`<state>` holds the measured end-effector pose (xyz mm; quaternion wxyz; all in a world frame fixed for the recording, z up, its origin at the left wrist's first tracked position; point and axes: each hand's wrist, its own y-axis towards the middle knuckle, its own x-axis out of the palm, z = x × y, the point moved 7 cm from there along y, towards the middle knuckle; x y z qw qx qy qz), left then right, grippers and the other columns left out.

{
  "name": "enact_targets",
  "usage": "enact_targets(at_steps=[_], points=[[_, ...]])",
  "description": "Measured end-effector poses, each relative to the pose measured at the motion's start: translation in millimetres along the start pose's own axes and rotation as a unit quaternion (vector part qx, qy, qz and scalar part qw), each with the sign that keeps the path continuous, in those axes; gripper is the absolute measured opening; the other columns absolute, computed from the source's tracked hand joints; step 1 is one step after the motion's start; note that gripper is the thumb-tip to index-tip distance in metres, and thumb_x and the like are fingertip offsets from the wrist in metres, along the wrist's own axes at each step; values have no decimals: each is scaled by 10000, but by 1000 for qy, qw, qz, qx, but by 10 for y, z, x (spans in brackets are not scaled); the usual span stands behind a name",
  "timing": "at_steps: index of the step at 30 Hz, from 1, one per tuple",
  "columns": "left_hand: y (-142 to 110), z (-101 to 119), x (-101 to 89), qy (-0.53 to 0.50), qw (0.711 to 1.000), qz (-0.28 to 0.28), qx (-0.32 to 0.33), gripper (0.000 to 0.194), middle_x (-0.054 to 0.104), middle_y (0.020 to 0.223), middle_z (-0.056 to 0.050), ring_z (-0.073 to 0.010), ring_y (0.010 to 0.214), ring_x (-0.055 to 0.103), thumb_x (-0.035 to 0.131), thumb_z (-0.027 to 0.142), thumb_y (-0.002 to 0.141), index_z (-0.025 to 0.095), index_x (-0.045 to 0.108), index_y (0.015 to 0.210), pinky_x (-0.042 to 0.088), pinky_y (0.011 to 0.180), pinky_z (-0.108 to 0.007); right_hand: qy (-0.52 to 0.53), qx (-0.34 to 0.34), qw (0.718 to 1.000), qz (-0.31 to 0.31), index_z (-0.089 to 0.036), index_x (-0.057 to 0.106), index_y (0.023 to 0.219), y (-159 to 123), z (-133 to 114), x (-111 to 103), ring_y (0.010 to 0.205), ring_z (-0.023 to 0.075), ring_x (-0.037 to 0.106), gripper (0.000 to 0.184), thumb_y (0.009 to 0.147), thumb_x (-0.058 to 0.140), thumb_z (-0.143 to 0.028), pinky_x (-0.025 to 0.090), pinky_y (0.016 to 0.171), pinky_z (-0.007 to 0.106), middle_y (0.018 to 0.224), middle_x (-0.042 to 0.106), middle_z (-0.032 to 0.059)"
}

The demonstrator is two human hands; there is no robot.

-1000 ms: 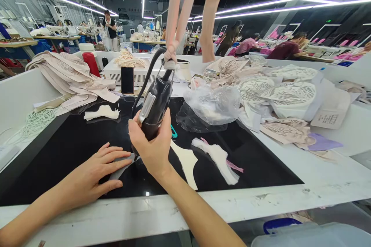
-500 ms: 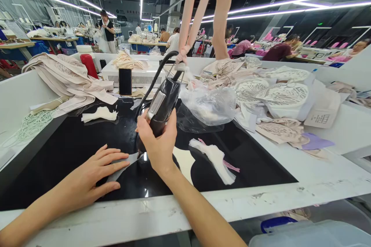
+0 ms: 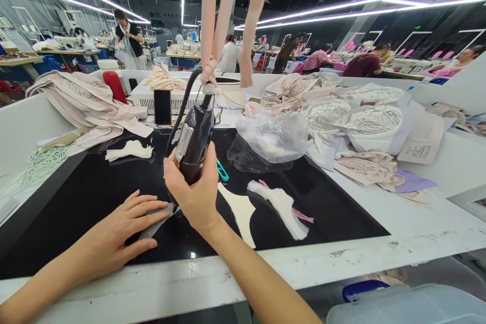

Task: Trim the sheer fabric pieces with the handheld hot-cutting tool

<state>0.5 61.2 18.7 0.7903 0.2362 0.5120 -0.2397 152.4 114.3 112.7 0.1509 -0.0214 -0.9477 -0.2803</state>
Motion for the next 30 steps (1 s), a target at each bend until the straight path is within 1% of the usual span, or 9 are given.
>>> enact_targets(at_steps=[7,15,18,21,23,25,27,28,30], points=[[-13,0,-8,1,1000,14,8,531,570,1467,-32,-295,1382,477,612,331,970,382,458,1476,236,1195,-649,4,-19,998,56,-238,514,1006,92,38,-204,560,96,586,310,781,728,-236,533,544,252,768,627,-63],[-16,-17,7,0,1000,-3,2,480,544,1492,-15,-288,1403,454,558,360,998,383,460,1467,238,1188,-670,-23,-12,998,59,-237,509,982,83,31,-177,551,101,567,269,792,700,-231,535,546,261,739,612,-70],[-2,-98,-43,-5,998,55,-24,389,543,1488,-49,-268,1386,475,477,342,1032,314,525,1417,271,1200,-620,-28,-12,998,56,-235,512,948,78,37,-185,556,104,561,248,797,709,-248,528,558,268,746,614,-67],[-2,-230,-92,-5,986,141,-84,330,581,1431,-97,-277,1340,518,479,328,1022,237,609,1312,397,1155,-546,-50,-23,998,43,-235,530,953,88,43,-229,605,115,581,264,808,745,-284,529,613,280,789,632,-52],[7,-272,-88,-9,980,167,-106,289,617,1376,-109,-290,1297,552,546,307,985,218,641,1242,460,1108,-524,-79,-28,996,26,-243,552,1016,116,47,-258,662,133,602,324,800,779,-324,537,662,298,850,647,-35],[28,-278,-76,-30,978,173,-114,222,639,1338,-103,-290,1290,555,578,264,960,223,656,1163,466,1100,-522,-101,-35,994,7,-250,569,1099,156,34,-277,737,158,631,403,786,799,-359,548,715,321,942,667,-4],[48,-280,-74,-69,975,174,-122,131,652,1309,-94,-286,1298,544,590,219,940,230,653,1055,457,1105,-521,-112,-87,990,23,-264,575,1194,174,-72,-333,872,187,656,493,771,813,-347,552,793,342,1066,667,33],[56,-279,-78,-86,973,176,-126,96,658,1293,-90,-284,1296,544,593,199,932,232,645,1005,457,1103,-516,-116,-136,982,55,-273,580,1222,152,-168,-388,941,197,651,511,770,815,-311,544,843,352,1112,654,43],[70,-272,-93,-104,969,182,-128,73,672,1257,-81,-278,1286,549,589,173,923,233,629,935,462,1094,-502,-126,-251,952,124,-281,616,1200,24,-382,-491,981,201,635,462,781,793,-201,524,893,362,1095,640,43]])
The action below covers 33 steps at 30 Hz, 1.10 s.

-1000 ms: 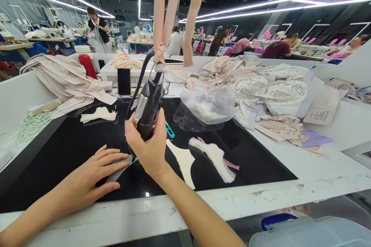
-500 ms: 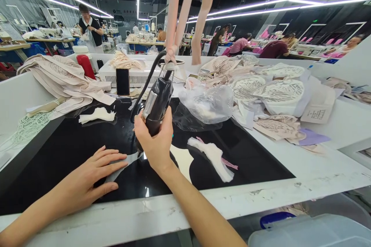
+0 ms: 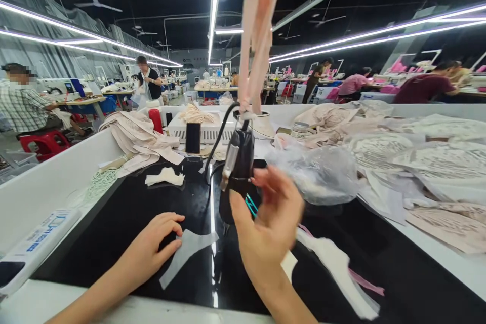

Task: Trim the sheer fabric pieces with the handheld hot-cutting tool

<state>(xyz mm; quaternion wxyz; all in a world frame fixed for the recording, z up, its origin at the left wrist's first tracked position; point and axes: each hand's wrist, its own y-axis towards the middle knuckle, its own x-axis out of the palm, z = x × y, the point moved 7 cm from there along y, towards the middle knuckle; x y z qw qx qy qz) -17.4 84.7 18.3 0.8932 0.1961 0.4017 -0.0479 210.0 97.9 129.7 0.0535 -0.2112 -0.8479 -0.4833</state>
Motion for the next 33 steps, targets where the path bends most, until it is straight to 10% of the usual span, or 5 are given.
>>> enact_targets(at_steps=[2,6,13,23,33], points=[[12,15,-2,-6,1000,5,3,89,683,1223,-69,-271,1275,553,580,161,921,234,620,889,462,1091,-484,-17,-94,995,-28,-267,658,1099,-75,-198,-9,859,194,641,340,806,731,-110,539,809,342,945,655,29],[26,14,-5,-35,999,19,-1,87,690,1160,-61,-252,1214,583,564,170,924,231,610,883,458,1081,-427,-79,-168,905,-382,-258,611,1163,-525,-251,488,818,216,707,300,904,581,-110,591,705,342,924,732,43],[34,-43,-177,-102,993,28,-51,103,666,840,13,-170,771,620,513,227,957,226,593,893,491,729,-285,-143,15,831,-537,-243,549,1115,-822,323,821,836,225,686,135,993,492,-249,565,754,386,926,707,33],[253,-412,-498,-237,963,55,-113,196,561,669,54,-117,603,537,603,384,861,193,564,887,400,568,-219,12,302,795,-526,-221,509,788,-888,657,1185,611,123,450,265,874,589,-459,405,584,246,664,460,-57],[806,-905,-782,-163,968,116,-154,283,663,910,-19,-142,693,645,614,365,970,155,587,1158,555,611,-285,-118,225,846,-469,-201,678,867,-667,1092,1631,696,185,628,162,884,541,-286,510,617,282,755,662,15]])
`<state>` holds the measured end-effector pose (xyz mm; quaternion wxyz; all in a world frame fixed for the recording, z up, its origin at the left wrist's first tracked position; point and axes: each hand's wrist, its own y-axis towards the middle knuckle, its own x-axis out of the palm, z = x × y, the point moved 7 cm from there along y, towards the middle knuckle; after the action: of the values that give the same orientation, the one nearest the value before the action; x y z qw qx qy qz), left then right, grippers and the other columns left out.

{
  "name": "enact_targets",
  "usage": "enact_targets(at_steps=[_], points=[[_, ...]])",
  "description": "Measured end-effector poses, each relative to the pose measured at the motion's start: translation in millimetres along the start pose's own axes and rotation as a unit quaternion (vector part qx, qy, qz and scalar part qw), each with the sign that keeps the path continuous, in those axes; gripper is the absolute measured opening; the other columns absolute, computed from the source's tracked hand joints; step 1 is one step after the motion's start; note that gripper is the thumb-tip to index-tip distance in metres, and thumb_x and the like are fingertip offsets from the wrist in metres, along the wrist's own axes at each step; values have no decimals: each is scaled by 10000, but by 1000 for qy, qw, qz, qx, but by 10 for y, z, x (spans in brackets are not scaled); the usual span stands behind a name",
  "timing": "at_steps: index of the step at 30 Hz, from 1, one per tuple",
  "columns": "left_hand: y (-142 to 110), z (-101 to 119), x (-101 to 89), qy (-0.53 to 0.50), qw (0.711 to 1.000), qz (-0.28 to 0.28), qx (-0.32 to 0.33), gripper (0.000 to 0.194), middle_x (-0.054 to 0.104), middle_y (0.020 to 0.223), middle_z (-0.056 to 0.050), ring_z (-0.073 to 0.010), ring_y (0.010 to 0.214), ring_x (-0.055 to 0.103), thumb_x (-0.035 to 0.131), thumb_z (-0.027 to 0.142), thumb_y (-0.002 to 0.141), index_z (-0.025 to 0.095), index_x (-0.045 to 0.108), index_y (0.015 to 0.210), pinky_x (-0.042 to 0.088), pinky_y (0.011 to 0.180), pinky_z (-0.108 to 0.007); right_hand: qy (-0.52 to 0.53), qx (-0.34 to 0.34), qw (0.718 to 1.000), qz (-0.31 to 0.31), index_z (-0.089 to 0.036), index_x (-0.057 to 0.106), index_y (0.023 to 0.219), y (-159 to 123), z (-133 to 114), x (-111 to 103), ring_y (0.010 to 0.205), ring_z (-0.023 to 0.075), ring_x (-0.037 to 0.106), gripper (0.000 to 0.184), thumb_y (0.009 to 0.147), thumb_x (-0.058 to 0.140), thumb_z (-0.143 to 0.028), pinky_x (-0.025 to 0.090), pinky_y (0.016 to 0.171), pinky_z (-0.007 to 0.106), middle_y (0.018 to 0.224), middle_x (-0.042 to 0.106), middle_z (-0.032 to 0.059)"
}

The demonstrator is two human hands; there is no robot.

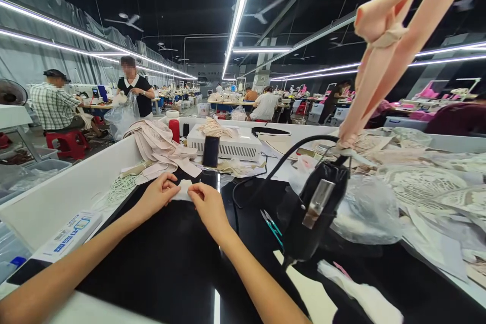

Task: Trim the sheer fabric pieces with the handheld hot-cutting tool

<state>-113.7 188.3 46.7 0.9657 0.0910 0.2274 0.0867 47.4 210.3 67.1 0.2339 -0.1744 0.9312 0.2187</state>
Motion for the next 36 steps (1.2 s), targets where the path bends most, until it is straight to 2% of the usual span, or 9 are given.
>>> enact_targets(at_steps=[3,5,11,17,22,27,31,36], points=[[227,-11,-69,76,997,13,14,302,654,1163,-81,-205,944,674,623,345,978,157,607,1215,589,804,-397,-88,-23,995,32,-193,694,871,196,-24,8,839,198,659,136,917,568,-212,518,786,324,847,708,32],[322,-4,-92,129,991,11,27,324,636,1232,-93,-234,1029,661,629,342,973,165,601,1242,576,866,-440,-146,-31,988,38,-173,690,918,287,-14,43,906,196,665,110,947,595,-220,526,854,364,920,713,38],[403,-17,-23,252,965,-26,59,326,629,1255,-97,-240,1052,655,626,341,975,171,599,1252,570,884,-450,-294,-27,955,24,-157,672,1030,361,59,164,980,200,671,176,979,614,-314,562,889,418,1067,694,56],[396,-68,60,324,943,-46,68,321,628,1259,-97,-238,1053,654,622,341,977,175,601,1251,569,887,-448,-382,-38,923,14,-159,678,1016,354,70,238,968,197,666,164,982,608,-303,545,893,416,1027,698,43],[381,-112,132,367,927,-52,57,316,627,1263,-97,-235,1051,655,620,340,979,179,602,1250,570,886,-445,-411,-65,909,16,-181,741,895,345,150,285,918,234,659,166,966,594,-213,464,775,345,891,727,64],[421,-137,157,391,918,-37,56,317,623,1271,-98,-238,1060,652,620,339,979,181,601,1253,568,892,-448,-409,-109,905,31,-178,751,872,364,221,290,880,258,646,168,947,602,-199,430,723,353,897,725,79],[402,-69,111,392,917,-7,75,316,620,1278,-99,-240,1069,649,619,338,979,183,601,1254,565,900,-452,-392,-152,906,58,-176,735,910,305,119,258,932,273,638,182,955,563,-213,455,761,373,990,724,90],[266,56,-5,373,922,36,104,302,620,1282,-99,-239,1077,646,614,337,983,188,608,1246,561,910,-453,-339,-219,912,80,-209,710,997,95,-78,259,968,279,640,271,989,450,-285,494,826,413,1058,714,101]])
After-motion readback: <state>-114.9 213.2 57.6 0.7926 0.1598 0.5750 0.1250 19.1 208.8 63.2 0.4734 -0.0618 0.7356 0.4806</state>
